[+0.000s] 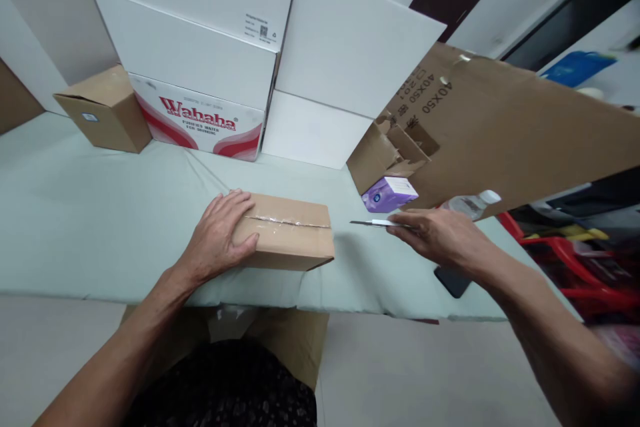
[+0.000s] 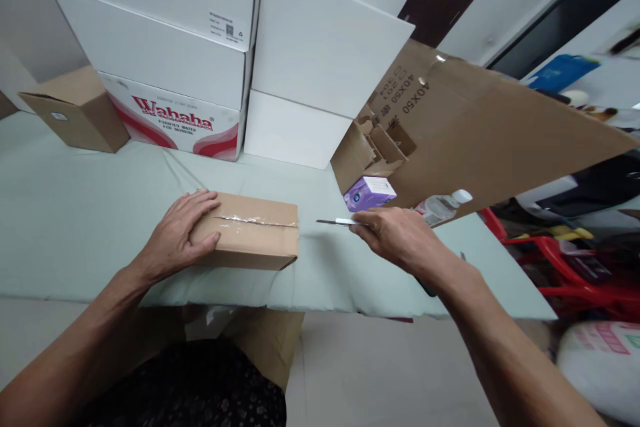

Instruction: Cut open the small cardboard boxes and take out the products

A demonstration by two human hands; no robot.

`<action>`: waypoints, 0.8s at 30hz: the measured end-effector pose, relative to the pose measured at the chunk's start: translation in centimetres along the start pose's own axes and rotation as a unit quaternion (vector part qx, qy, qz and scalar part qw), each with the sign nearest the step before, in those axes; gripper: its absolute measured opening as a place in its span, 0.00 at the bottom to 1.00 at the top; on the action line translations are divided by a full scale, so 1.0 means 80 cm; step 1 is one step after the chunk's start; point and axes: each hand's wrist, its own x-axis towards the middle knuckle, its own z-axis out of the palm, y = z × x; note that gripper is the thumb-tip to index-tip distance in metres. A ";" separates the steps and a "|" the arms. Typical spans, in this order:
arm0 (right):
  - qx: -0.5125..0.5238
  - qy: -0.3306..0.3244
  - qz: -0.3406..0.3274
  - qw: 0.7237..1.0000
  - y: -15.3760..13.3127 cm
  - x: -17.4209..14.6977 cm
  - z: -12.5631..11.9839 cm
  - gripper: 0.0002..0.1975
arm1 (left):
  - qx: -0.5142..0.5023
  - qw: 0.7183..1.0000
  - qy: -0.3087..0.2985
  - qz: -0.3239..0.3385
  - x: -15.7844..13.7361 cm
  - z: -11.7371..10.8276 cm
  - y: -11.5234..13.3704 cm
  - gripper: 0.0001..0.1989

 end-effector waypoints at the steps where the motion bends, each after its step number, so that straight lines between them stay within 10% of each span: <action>1: 0.037 -0.018 0.003 0.999 -0.009 -0.008 -0.004 0.18 | 0.002 1.000 0.008 0.001 0.001 -0.003 0.005 0.23; 7: 0.201 0.077 0.017 0.976 -0.101 -0.035 -0.015 0.14 | -0.106 0.974 0.176 -0.092 0.001 -0.030 0.084 0.07; 15: 0.057 0.230 -0.057 0.970 -0.139 -0.026 0.010 0.12 | -0.569 0.751 -0.032 -0.334 0.004 -0.002 0.138 0.19; 24: -0.024 0.254 -0.085 0.963 -0.159 -0.031 0.009 0.12 | -0.623 0.686 -0.004 -0.375 0.022 0.002 0.153 0.16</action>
